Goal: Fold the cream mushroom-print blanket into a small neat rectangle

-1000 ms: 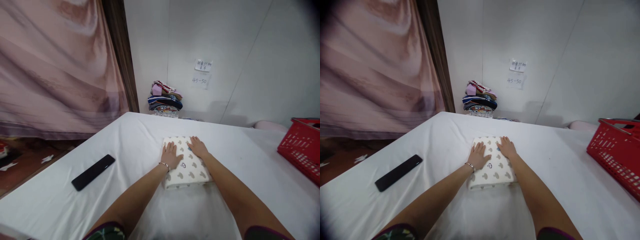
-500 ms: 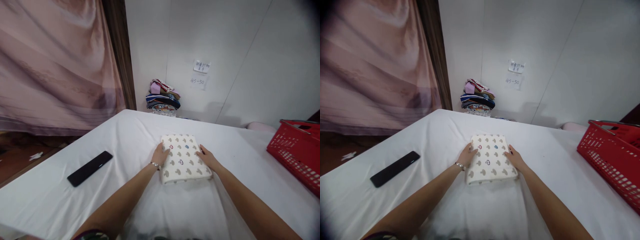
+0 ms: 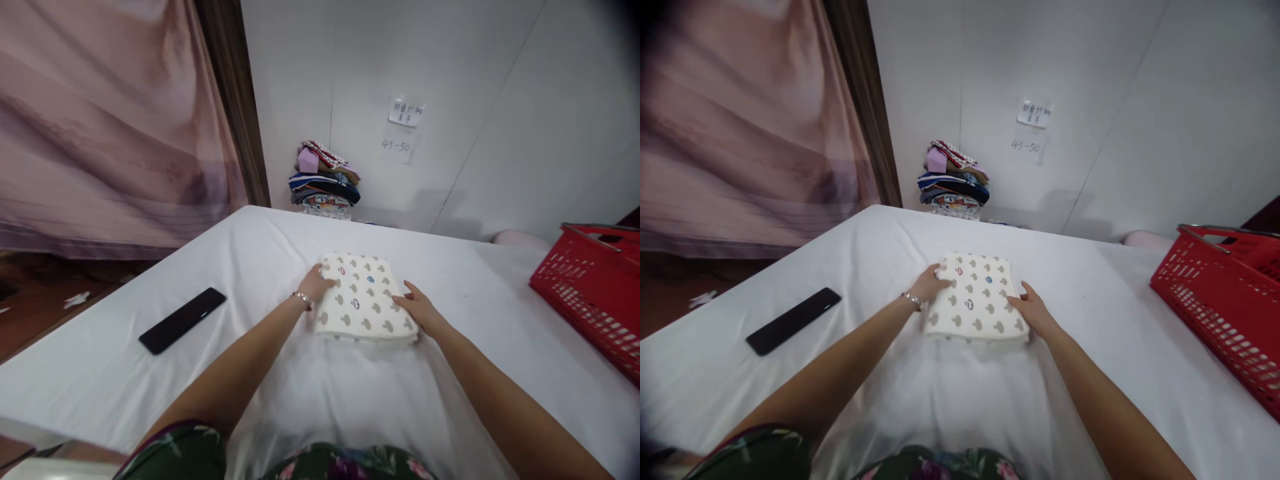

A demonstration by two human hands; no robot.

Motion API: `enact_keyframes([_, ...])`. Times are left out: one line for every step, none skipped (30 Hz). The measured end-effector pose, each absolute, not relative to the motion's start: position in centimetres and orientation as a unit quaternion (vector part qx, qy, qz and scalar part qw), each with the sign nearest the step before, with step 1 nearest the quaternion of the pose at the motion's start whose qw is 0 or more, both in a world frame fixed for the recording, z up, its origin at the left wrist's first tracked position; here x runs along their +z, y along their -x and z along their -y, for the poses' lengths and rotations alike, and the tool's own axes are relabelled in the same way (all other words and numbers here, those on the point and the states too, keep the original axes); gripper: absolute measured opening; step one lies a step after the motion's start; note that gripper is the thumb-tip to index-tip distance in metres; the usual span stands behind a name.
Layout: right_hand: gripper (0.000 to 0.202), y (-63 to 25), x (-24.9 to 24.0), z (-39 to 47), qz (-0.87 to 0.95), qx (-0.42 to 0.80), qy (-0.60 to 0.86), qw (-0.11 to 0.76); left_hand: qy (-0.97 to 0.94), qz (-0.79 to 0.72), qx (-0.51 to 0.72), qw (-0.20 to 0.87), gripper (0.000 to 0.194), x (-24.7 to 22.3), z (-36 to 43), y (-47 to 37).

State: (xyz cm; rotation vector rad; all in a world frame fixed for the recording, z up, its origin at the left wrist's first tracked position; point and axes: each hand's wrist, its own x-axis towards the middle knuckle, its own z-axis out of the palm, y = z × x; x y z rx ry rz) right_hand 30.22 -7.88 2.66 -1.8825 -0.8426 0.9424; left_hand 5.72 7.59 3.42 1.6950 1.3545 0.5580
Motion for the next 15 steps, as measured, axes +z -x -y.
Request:
enact_keyframes([0.089,-29.6,2.6,7.9,0.331,0.394,0.735,0.442,-0.686,-0.546,0.226,0.424,0.075,4.0,-8.5,-5.6])
enact_keyframes([0.091,-29.0,2.5,7.9,0.328,0.410,0.720,0.454,-0.690,-0.550,0.225,0.413,0.078,4.5,-9.4,-5.3])
enact_keyframes([0.092,-28.3,2.3,7.9,0.329,0.422,0.710,0.458,-0.697,-0.555,0.217,0.400,0.080,4.8,-10.2,-5.0])
enact_keyframes([0.094,-27.7,2.2,7.8,0.332,0.428,0.706,0.456,-0.698,-0.563,0.206,0.392,0.080,5.0,-10.9,-4.6])
enact_keyframes([0.095,-27.2,2.0,7.8,0.337,0.430,0.707,0.450,-0.697,-0.572,0.194,0.386,0.079,4.9,-11.3,-4.2])
enact_keyframes([0.096,-26.8,1.8,7.8,0.341,0.427,0.710,0.444,-0.694,-0.580,0.184,0.384,0.076,4.8,-11.5,-3.7])
enact_keyframes([0.096,-26.6,1.7,7.8,0.346,0.423,0.713,0.439,-0.691,-0.587,0.178,0.383,0.073,4.5,-11.4,-3.2])
enact_keyframes([0.095,-26.4,1.5,8.0,0.350,0.416,0.717,0.436,-0.687,-0.591,0.177,0.383,0.069,4.1,-11.1,-2.8])
enact_keyframes([0.092,-26.4,1.5,8.2,0.359,0.400,0.723,0.433,-0.685,-0.593,0.181,0.382,0.065,3.8,-10.7,-2.3])
enact_keyframes([0.087,-26.4,1.4,8.5,0.375,0.372,0.730,0.433,-0.685,-0.592,0.189,0.380,0.061,3.4,-10.1,-1.9])
enact_keyframes([0.079,-26.5,1.4,8.9,0.399,0.329,0.736,0.436,-0.685,-0.589,0.199,0.379,0.056,3.2,-9.5,-1.5])
enact_keyframes([0.070,-26.5,1.4,9.4,0.430,0.276,0.738,0.441,-0.686,-0.585,0.210,0.377,0.052,3.0,-8.8,-1.0])
enact_keyframes([0.061,-26.4,1.4,10.0,0.465,0.220,0.732,0.446,-0.689,-0.580,0.222,0.375,0.049,2.8,-8.2,-0.6])
enact_keyframes([0.053,-26.3,1.5,10.6,0.500,0.173,0.720,0.448,-0.691,-0.571,0.233,0.376,0.046,2.7,-7.5,0.0])
enact_keyframes([0.047,-26.1,1.6,11.2,0.534,0.140,0.704,0.447,-0.694,-0.562,0.245,0.378,0.045,2.6,-6.9,0.5])
